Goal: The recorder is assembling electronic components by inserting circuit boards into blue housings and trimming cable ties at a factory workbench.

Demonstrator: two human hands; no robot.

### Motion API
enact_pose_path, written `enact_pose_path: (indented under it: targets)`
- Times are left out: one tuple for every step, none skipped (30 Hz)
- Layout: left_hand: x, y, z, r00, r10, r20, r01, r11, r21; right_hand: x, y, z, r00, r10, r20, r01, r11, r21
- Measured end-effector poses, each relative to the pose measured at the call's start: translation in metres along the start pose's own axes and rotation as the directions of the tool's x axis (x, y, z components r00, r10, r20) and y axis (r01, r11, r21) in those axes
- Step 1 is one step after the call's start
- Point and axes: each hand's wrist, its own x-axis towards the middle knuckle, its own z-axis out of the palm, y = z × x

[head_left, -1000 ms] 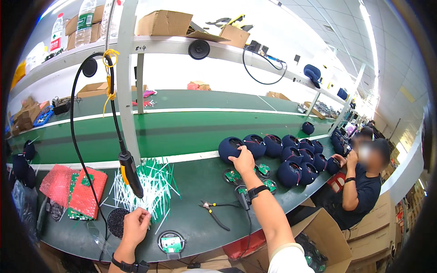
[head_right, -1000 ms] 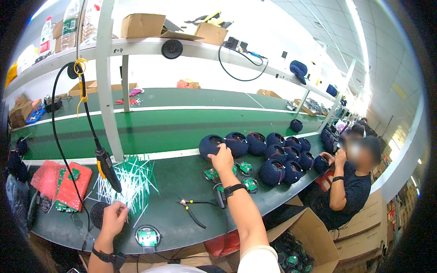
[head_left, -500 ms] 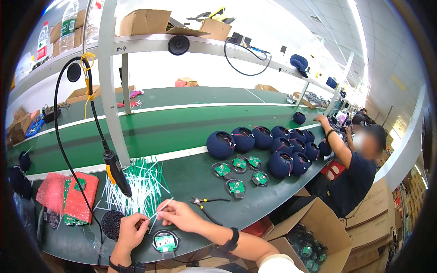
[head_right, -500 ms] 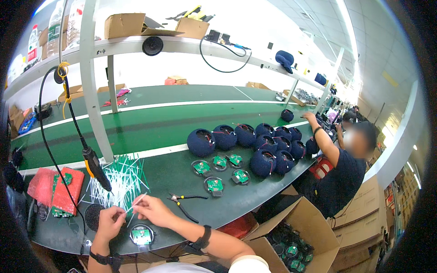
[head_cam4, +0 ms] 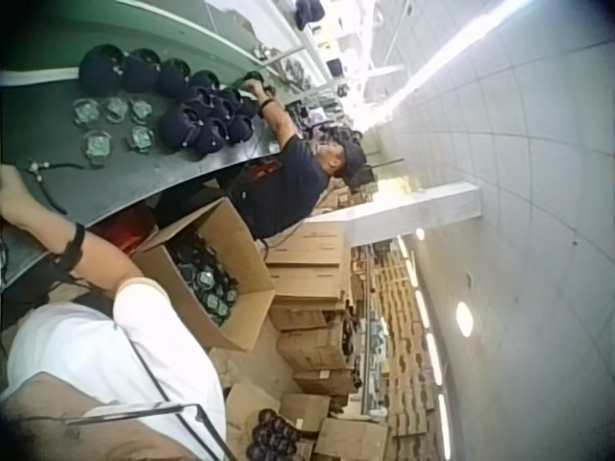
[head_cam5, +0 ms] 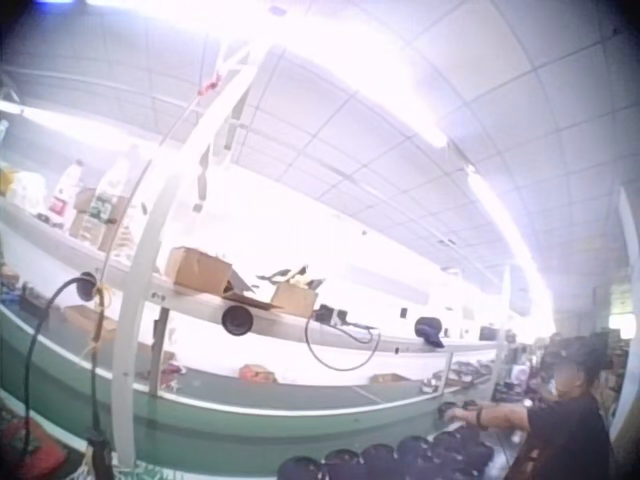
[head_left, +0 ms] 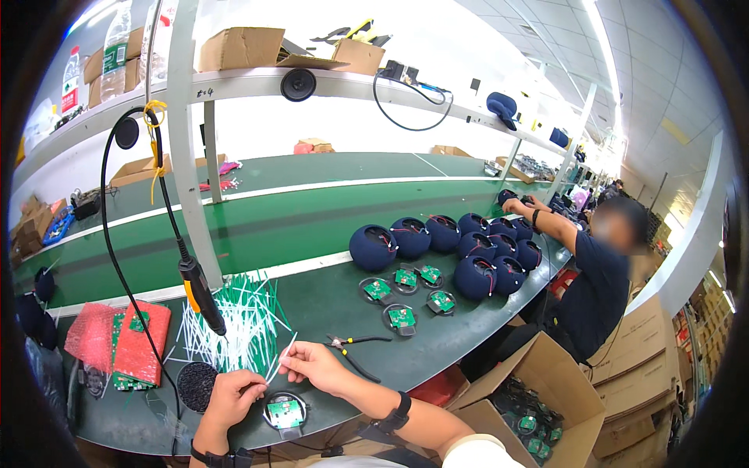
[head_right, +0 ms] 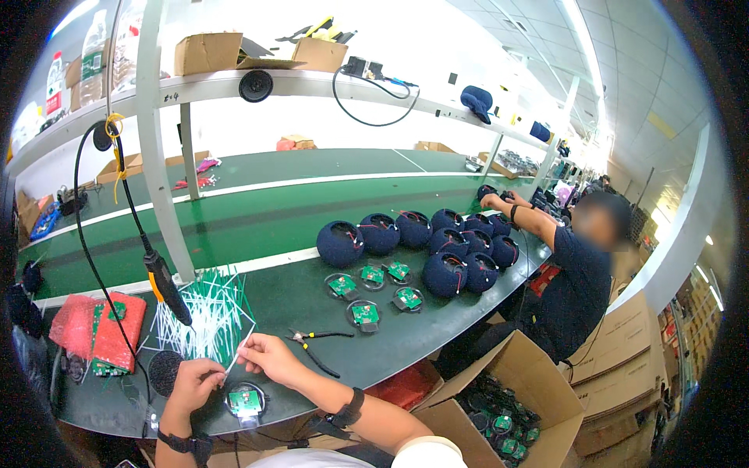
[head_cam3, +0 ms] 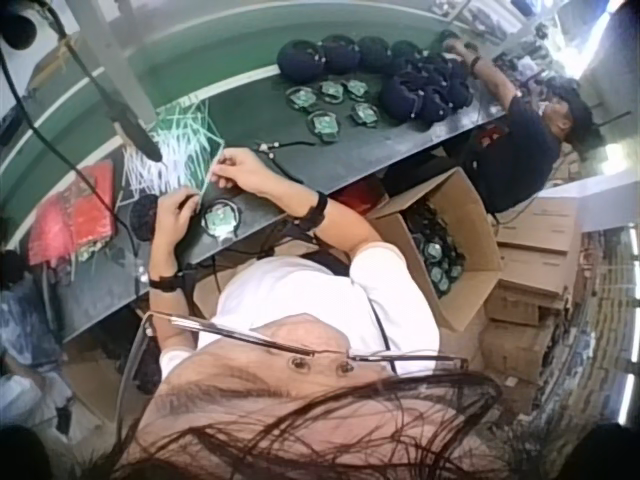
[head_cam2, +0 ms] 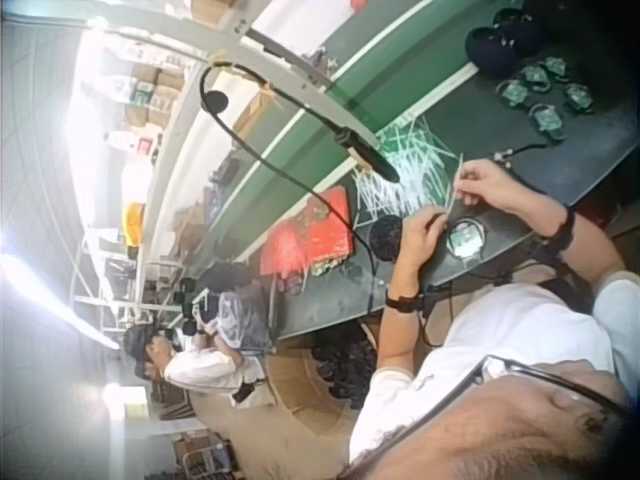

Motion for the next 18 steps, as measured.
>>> enact_pose_path:
  targets:
    - [0.000, 0.000, 0.000, 1.000, 0.005, 0.005, -0.005, 1.000, -0.015, -0.002, -0.001, 0.000, 1.000, 0.000, 0.001, 0.000, 1.000, 0.000]
    - [-0.001, -0.001, 0.001, 1.000, 0.010, 0.010, -0.010, 0.999, -0.031, -0.003, -0.002, 0.000, 1.000, -0.001, 0.002, 0.001, 1.000, 0.001]
    - [-0.001, -0.002, 0.002, 1.000, 0.010, 0.010, -0.009, 1.000, -0.030, -0.006, -0.003, 0.000, 0.999, -0.008, -0.033, 0.009, 1.000, 0.007]
    - [-0.001, -0.003, 0.002, 1.000, 0.011, -0.004, -0.011, 0.999, -0.038, -0.008, -0.004, 0.000, 0.998, -0.003, -0.066, 0.004, 1.000, 0.011]
    - [-0.001, -0.004, 0.002, 1.000, 0.006, -0.014, -0.007, 0.999, -0.046, -0.012, -0.005, -0.002, 0.998, -0.017, -0.063, 0.018, 1.000, 0.015]
    - [0.000, -0.005, 0.002, 1.000, 0.012, -0.021, -0.013, 0.999, -0.040, -0.015, -0.006, -0.004, 0.995, -0.013, -0.101, 0.018, 0.999, 0.049]
    - [0.001, -0.004, 0.001, 0.999, 0.007, -0.033, -0.009, 0.998, -0.062, -0.019, -0.007, -0.007, 0.990, 0.005, -0.143, 0.008, 0.996, 0.085]
    - [0.001, -0.002, 0.000, 0.999, 0.000, -0.046, -0.004, 0.996, -0.085, -0.024, -0.007, -0.010, 0.991, -0.005, -0.134, 0.017, 0.996, 0.089]
    - [0.001, 0.001, -0.001, 0.999, 0.000, -0.046, -0.003, 0.997, -0.081, -0.029, -0.007, -0.015, 0.982, 0.004, -0.187, 0.016, 0.994, 0.106]
    - [0.000, 0.007, -0.004, 0.995, 0.006, -0.103, -0.019, 0.992, -0.123, -0.033, -0.006, -0.019, 0.973, 0.006, -0.229, 0.025, 0.991, 0.130]
    - [-0.003, 0.015, -0.007, 0.987, 0.008, -0.158, -0.034, 0.986, -0.164, -0.039, -0.003, -0.024, 0.971, 0.009, -0.238, 0.024, 0.990, 0.136]
    - [-0.006, 0.025, -0.012, 0.987, 0.000, -0.163, -0.027, 0.986, -0.164, -0.044, 0.000, -0.028, 0.967, 0.036, -0.252, -0.003, 0.991, 0.130]
    - [-0.014, 0.039, -0.019, 0.956, 0.135, -0.259, -0.171, 0.978, -0.119, -0.049, 0.003, -0.033, 0.965, 0.059, -0.254, -0.035, 0.995, 0.097]
    - [-0.023, 0.055, -0.026, 0.899, 0.267, -0.347, -0.309, 0.948, -0.072, -0.053, 0.008, -0.036, 0.963, 0.084, -0.256, -0.070, 0.996, 0.062]
    - [-0.037, 0.075, -0.030, 0.836, 0.347, -0.424, -0.412, 0.909, -0.067, -0.054, 0.013, -0.037, 0.952, 0.105, -0.288, -0.111, 0.994, -0.004]
    - [-0.051, 0.097, -0.035, 0.759, 0.415, -0.501, -0.510, 0.858, -0.063, -0.056, 0.018, -0.038, 0.966, 0.063, -0.249, -0.064, 0.998, 0.004]
    - [-0.057, 0.115, -0.044, 0.622, 0.590, -0.516, -0.704, 0.710, -0.037, -0.059, 0.022, -0.040, 0.965, 0.016, -0.263, -0.027, 0.999, -0.036]
    - [-0.060, 0.134, -0.051, 0.444, 0.726, -0.525, -0.854, 0.520, -0.004, -0.060, 0.025, -0.040, 0.954, 0.009, -0.299, -0.035, 0.996, -0.083]
